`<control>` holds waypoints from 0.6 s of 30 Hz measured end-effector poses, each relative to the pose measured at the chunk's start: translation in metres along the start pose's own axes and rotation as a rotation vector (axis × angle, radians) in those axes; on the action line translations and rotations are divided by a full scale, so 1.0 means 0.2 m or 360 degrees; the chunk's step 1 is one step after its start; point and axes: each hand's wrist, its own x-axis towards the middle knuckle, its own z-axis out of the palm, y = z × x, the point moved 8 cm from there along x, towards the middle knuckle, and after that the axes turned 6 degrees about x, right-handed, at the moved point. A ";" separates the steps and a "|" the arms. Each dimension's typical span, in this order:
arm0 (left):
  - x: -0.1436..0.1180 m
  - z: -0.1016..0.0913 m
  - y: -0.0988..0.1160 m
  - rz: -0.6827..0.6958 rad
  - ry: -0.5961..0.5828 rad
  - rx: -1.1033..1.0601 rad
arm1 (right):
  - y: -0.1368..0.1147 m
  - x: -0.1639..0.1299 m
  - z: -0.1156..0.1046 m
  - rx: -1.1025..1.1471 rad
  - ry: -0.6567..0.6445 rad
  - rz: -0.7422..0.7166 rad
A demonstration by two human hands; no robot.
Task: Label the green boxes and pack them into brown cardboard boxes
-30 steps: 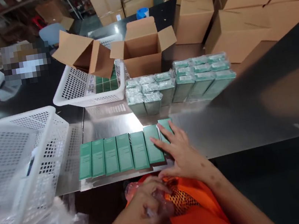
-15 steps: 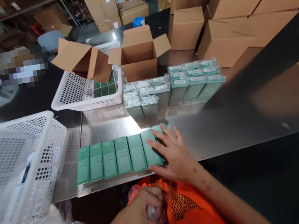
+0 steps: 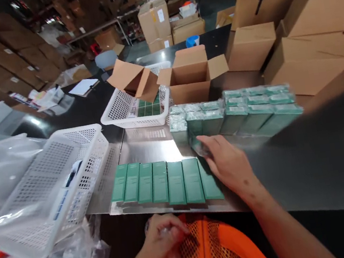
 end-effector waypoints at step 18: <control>0.22 -0.01 0.23 -0.0120 0.0328 -0.1212 | -0.32 -0.55 0.02 0.1063 -0.0150 -0.0181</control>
